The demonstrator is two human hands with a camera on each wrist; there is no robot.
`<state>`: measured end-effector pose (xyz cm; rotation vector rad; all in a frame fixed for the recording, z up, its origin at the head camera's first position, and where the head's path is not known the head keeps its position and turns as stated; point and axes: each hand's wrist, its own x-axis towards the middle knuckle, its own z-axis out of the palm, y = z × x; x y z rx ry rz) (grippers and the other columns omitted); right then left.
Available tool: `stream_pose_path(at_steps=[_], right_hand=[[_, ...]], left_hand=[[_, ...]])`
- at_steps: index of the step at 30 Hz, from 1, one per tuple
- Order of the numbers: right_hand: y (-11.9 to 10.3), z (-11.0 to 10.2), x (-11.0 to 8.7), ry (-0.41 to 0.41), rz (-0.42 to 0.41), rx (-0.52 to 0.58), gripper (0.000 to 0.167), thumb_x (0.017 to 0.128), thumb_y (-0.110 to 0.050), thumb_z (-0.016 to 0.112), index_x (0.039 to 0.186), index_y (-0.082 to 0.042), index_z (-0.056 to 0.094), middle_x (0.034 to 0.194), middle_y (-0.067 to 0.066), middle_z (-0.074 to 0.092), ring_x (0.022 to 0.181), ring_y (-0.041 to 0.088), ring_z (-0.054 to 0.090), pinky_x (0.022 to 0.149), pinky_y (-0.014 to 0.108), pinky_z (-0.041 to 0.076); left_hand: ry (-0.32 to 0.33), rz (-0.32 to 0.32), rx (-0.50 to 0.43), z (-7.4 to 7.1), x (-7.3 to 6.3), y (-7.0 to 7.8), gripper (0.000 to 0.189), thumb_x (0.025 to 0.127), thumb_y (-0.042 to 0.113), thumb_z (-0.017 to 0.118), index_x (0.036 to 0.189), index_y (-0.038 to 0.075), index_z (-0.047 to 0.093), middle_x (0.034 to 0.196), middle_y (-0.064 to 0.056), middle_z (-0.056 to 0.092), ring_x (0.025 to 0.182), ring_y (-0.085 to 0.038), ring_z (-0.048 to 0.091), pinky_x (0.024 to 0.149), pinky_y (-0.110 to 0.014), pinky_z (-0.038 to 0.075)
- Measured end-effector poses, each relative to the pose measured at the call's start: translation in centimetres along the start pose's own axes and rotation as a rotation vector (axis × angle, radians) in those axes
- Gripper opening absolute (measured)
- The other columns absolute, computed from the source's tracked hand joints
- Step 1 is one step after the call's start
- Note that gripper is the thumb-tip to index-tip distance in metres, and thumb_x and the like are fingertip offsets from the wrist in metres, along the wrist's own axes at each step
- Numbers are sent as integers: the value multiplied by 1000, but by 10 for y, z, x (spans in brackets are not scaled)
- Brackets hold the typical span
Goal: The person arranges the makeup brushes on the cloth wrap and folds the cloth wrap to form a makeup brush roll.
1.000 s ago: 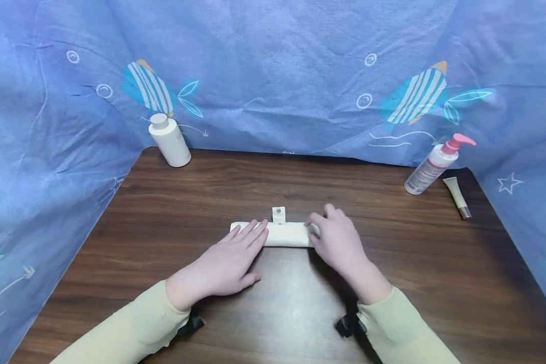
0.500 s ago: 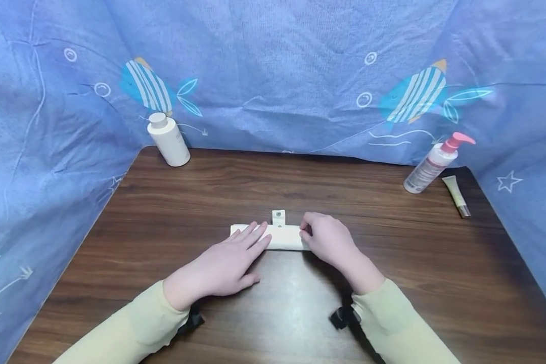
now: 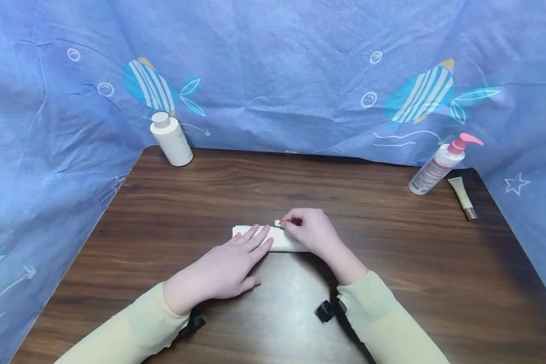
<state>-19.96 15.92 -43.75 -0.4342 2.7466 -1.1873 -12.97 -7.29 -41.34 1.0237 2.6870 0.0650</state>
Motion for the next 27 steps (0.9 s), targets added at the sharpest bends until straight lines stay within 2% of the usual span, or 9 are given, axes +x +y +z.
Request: stream_pose_path(at_steps=[6, 9, 14, 19, 23, 27], right_hand=[[-3, 0, 0, -6, -85, -82, 9, 94, -15, 73, 97, -18, 81, 92, -5, 77, 81, 12, 65, 75, 32, 54], [-2, 0, -1, -13, -118, -106, 9, 94, -15, 73, 95, -17, 81, 94, -5, 78, 87, 12, 68, 80, 34, 57], [2, 3, -4, 18, -207, -160, 9, 91, -11, 74, 91, -17, 81, 87, -8, 75, 78, 10, 65, 73, 32, 56], [0, 6, -9, 76, -352, -295, 7, 89, -11, 77, 90, -18, 79, 81, -9, 72, 70, 12, 64, 66, 36, 57], [-1, 8, -14, 123, -427, -396, 5, 87, -11, 78, 90, -15, 80, 78, -8, 68, 65, 12, 63, 61, 37, 56], [-3, 10, -20, 191, -542, -517, 4, 85, -9, 79, 86, -13, 79, 76, -5, 63, 58, 16, 61, 48, 39, 53]], left_hand=[[-1, -21, 11, 0, 0, 1, 81, 98, 46, 66, 163, 12, 31, 173, -10, 15, 160, -30, 16, 126, -51, 31], [-9, -26, 9, 1, 0, 2, 81, 98, 46, 66, 163, 12, 30, 173, -10, 14, 160, -30, 15, 126, -51, 31], [-14, -25, 13, 3, 1, 2, 80, 98, 46, 65, 162, 12, 31, 173, -10, 14, 160, -30, 16, 126, -51, 31], [-19, -28, 10, 3, 2, 3, 81, 98, 46, 66, 163, 13, 31, 174, -9, 14, 160, -29, 15, 126, -50, 31], [-18, -24, 7, 2, 2, 3, 81, 98, 46, 66, 163, 13, 31, 173, -9, 14, 160, -29, 15, 126, -50, 31], [-12, -22, 20, 1, 2, 3, 80, 98, 46, 66, 162, 13, 32, 173, -9, 14, 160, -29, 16, 126, -50, 31]])
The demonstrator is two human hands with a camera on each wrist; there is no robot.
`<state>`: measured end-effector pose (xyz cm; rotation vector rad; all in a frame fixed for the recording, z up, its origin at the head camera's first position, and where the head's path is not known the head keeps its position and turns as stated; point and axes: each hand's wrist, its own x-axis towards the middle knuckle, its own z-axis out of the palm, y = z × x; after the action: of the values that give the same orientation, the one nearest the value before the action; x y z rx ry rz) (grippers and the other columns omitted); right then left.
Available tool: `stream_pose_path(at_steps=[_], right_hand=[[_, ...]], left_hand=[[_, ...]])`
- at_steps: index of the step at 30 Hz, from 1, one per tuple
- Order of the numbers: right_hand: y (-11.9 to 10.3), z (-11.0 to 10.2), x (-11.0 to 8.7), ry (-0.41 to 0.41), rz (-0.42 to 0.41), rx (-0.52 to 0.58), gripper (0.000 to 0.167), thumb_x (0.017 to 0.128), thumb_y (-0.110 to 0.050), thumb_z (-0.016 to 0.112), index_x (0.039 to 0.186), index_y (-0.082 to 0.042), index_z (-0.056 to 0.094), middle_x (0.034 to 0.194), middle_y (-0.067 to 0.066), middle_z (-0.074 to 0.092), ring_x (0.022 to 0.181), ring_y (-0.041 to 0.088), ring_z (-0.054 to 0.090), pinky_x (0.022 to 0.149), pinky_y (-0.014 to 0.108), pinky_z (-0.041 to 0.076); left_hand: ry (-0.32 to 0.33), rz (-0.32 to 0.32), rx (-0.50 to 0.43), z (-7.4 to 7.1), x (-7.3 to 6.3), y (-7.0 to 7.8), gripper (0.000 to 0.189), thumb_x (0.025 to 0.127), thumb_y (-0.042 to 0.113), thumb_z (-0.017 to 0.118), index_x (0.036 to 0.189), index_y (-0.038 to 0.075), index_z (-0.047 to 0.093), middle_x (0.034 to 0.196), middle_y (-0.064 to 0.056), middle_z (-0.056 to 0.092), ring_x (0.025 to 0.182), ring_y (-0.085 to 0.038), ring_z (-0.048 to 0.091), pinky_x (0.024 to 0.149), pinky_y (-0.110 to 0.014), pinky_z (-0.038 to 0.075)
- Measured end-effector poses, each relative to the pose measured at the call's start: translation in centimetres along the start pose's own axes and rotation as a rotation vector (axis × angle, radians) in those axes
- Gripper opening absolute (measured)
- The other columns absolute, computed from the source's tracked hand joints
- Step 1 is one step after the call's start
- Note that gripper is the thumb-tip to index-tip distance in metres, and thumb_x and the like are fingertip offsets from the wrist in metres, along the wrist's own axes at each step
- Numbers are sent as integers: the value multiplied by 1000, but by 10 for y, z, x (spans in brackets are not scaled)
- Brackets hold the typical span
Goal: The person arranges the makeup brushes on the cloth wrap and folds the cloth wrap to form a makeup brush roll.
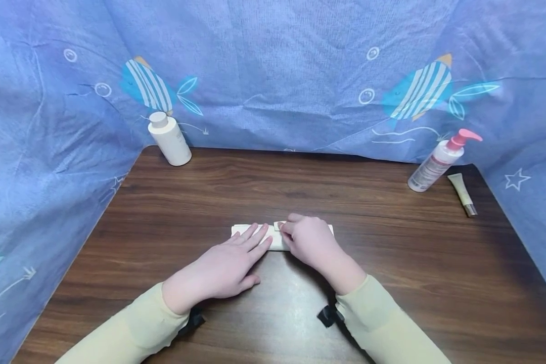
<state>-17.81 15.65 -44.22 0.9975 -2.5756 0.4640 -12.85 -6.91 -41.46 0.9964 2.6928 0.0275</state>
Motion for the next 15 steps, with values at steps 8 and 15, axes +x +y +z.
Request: stream_pose_path(at_steps=[8, 15], right_hand=[[-6, 0, 0, 7, -49, -68, 5, 84, -7, 76, 86, -12, 77, 78, -2, 62, 61, 22, 63, 45, 39, 51], [-8, -5, -3, -83, 102, 19, 21, 91, -12, 69, 108, -6, 80, 88, 0, 69, 66, 18, 64, 58, 41, 59]], left_hand=[[-12, 11, -33, 0, -1, -6, 81, 98, 46, 66, 163, 13, 31, 174, -9, 12, 161, -29, 13, 126, -49, 31], [-2, 61, -62, 3, 2, -17, 75, 100, 43, 64, 162, 13, 33, 174, -8, 13, 160, -29, 16, 126, -48, 31]])
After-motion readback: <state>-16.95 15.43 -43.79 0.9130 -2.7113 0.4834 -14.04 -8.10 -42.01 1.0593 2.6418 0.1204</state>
